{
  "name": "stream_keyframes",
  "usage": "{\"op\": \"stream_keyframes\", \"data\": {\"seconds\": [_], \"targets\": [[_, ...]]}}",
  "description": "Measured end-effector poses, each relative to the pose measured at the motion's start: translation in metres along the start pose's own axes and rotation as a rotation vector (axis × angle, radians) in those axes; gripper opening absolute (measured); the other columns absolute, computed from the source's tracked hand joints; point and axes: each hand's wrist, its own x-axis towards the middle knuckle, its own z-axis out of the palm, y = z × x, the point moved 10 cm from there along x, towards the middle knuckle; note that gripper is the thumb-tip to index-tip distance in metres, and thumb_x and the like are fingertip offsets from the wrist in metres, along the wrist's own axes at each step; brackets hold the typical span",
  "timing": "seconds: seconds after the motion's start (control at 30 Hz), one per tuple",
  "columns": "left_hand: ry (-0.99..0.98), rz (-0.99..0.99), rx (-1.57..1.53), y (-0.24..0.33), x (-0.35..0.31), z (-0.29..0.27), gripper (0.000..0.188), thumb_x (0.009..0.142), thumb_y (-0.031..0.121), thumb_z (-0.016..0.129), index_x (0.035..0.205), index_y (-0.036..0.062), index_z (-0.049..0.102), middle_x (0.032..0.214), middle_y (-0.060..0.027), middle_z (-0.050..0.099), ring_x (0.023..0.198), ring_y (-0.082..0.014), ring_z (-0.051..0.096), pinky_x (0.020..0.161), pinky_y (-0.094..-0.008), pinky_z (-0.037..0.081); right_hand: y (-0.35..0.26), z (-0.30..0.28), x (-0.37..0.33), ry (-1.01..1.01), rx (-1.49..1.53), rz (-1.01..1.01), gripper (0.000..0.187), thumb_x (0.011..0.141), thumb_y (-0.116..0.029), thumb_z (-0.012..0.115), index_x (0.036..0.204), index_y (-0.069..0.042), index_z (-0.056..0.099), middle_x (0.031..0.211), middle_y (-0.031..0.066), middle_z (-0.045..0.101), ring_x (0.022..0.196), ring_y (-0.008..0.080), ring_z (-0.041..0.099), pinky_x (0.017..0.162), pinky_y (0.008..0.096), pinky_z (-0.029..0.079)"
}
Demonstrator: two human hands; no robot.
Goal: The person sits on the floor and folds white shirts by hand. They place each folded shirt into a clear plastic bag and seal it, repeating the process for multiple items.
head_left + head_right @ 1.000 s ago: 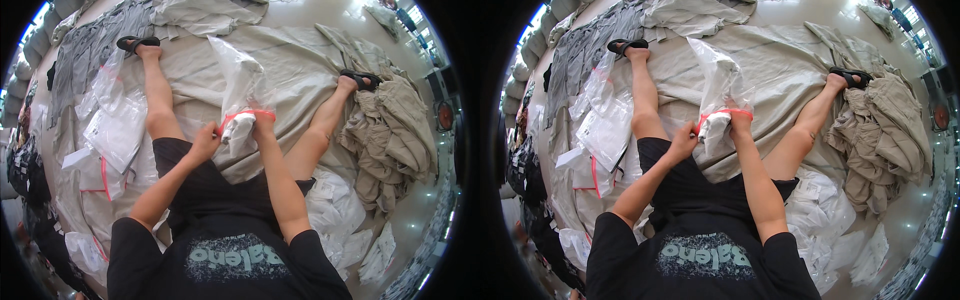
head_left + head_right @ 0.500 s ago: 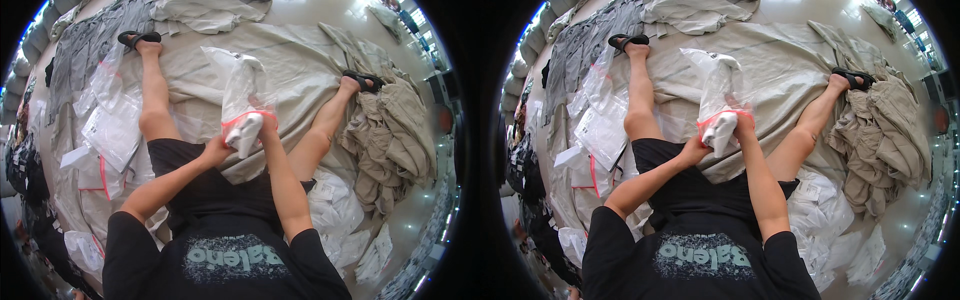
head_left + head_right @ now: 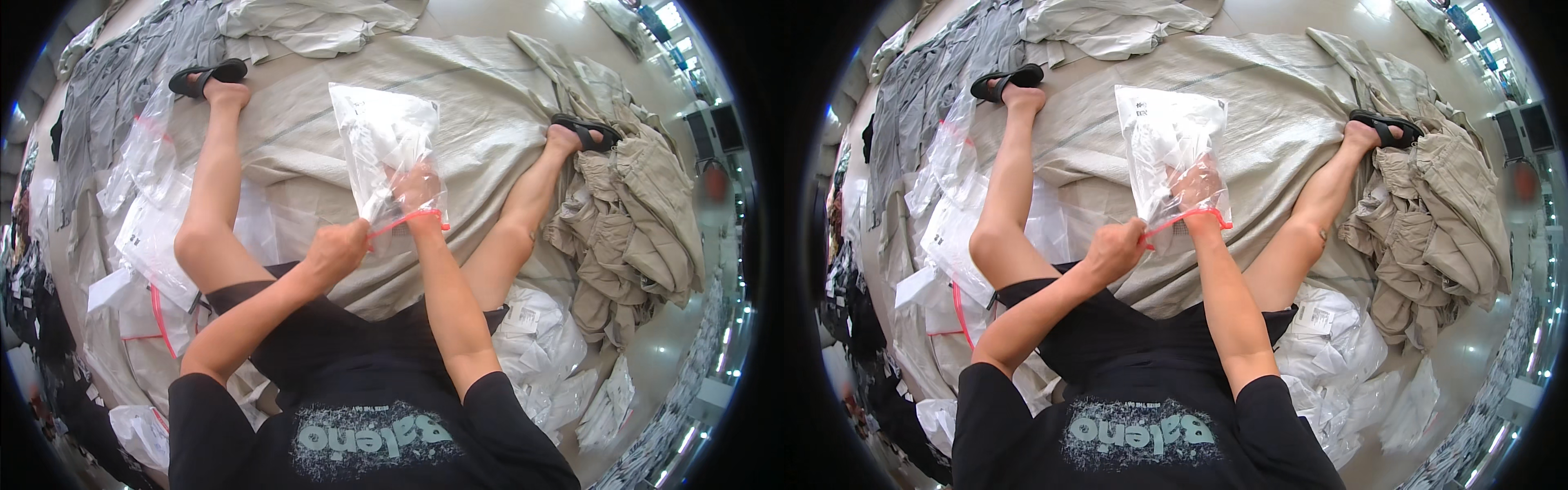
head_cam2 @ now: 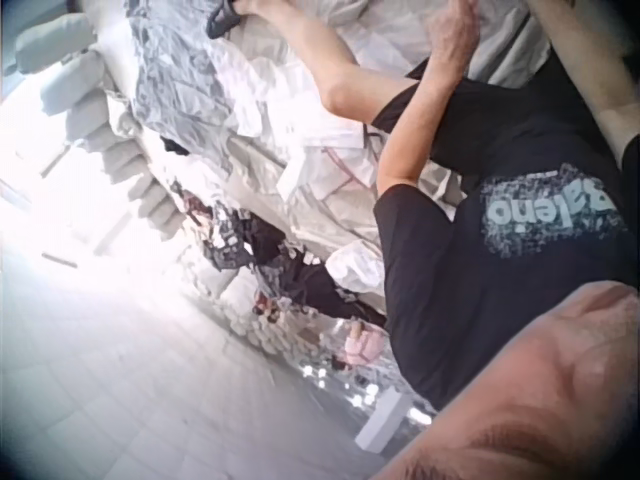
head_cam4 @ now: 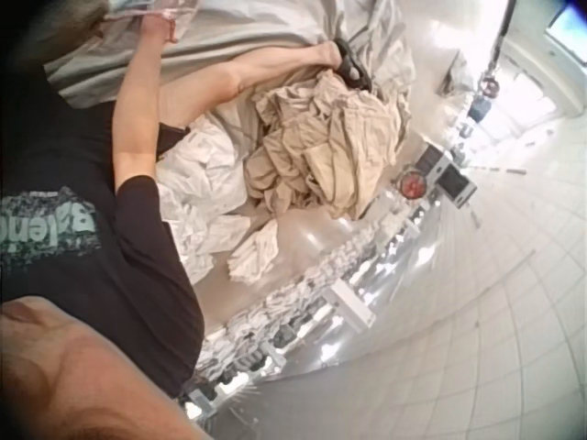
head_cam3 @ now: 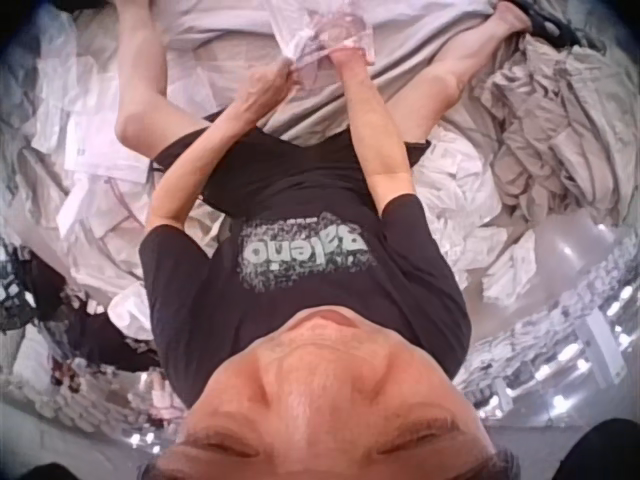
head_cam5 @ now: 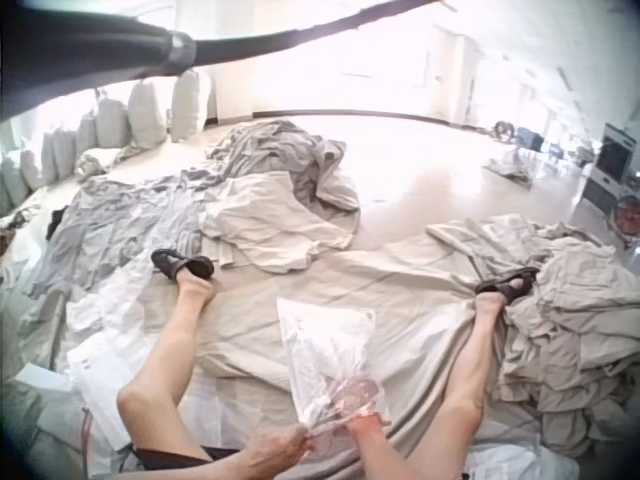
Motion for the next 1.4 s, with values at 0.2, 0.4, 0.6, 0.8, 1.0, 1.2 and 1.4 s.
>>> {"op": "stream_keyframes", "data": {"seconds": [0.2,0.4,0.6,0.8,1.0,1.2,1.4], "targets": [[-0.068,0.029,0.113,-0.03,0.038,0.005,0.019,0.09,0.009,0.07,0.094,0.0036,0.052,0.066,-0.0139,0.063,0.061,-0.0366,0.068,0.054,-0.0485,0.052,-0.028,0.002,0.037,-0.091,0.028,0.041,0.096,0.082,-0.064,0.082,0.144,0.005,0.059,0.136,0.0294,0.068,0.124,0.046,0.068,0.106,0.0467,0.055],[-0.236,-0.102,0.123,-0.078,0.036,0.061,0.021,0.092,0.015,0.069,0.097,0.0036,0.052,0.063,-0.0167,0.066,0.06,-0.039,0.07,0.054,-0.0508,0.053,0.001,0.038,0.042,-0.025,0.061,-0.248,0.094,0.102,-0.054,0.065,0.169,0.0,0.026,0.16,0.0449,0.037,0.151,0.0559,0.04,0.124,0.0534,0.037],[-0.299,-0.177,0.057,-0.071,0.027,0.07,0.025,0.095,0.022,0.071,0.098,0.0048,0.053,0.062,-0.0155,0.066,0.058,-0.0386,0.069,0.053,-0.0519,0.053,0.009,0.023,0.032,0.077,-0.118,-0.422,0.064,0.103,-0.045,0.066,0.146,0.004,0.062,0.157,0.0405,0.044,0.147,0.0576,0.042,0.123,0.057,0.037],[-0.226,-0.13,0.06,-0.063,0.035,0.066,0.022,0.097,0.021,0.071,0.095,0.0069,0.054,0.062,-0.0127,0.066,0.056,-0.0348,0.069,0.051,-0.0487,0.052,-0.034,0.023,0.003,0.112,-0.343,-0.424,0.061,0.099,-0.04,0.067,0.151,-0.008,0.064,0.169,0.0294,0.035,0.158,0.0503,0.03,0.128,0.0645,0.025],[-0.095,0.024,0.055,-0.043,0.044,0.052,0.019,0.095,0.018,0.072,0.092,0.0095,0.056,0.061,-0.0089,0.063,0.054,-0.031,0.067,0.049,-0.0445,0.051,-0.055,0.074,-0.013,-0.057,-0.493,-0.617,0.058,0.098,-0.018,0.06,0.156,-0.017,0.06,0.176,0.0145,0.035,0.165,0.0388,0.026,0.133,0.0603,0.018],[-0.132,0.025,0.051,-0.033,0.042,0.053,0.019,0.093,0.018,0.074,0.093,0.0088,0.057,0.063,-0.0088,0.065,0.055,-0.0307,0.068,0.051,-0.0451,0.051,-0.059,0.083,-0.03,-0.267,-0.355,-0.956,0.06,0.104,-0.035,0.055,0.161,-0.016,0.052,0.173,0.0142,0.039,0.165,0.038,0.026,0.135,0.0618,0.01],[-0.32,-0.104,0.076,-0.053,0.025,0.081,0.017,0.093,0.017,0.071,0.096,0.0056,0.059,0.068,-0.0141,0.07,0.062,-0.0361,0.072,0.055,-0.0491,0.054,-0.02,0.04,0.012,-0.024,-0.252,-0.735,0.082,0.102,-0.053,0.06,0.162,0.0,0.043,0.167,0.0282,0.04,0.161,0.0458,0.03,0.133,0.0594,0.017]]}}
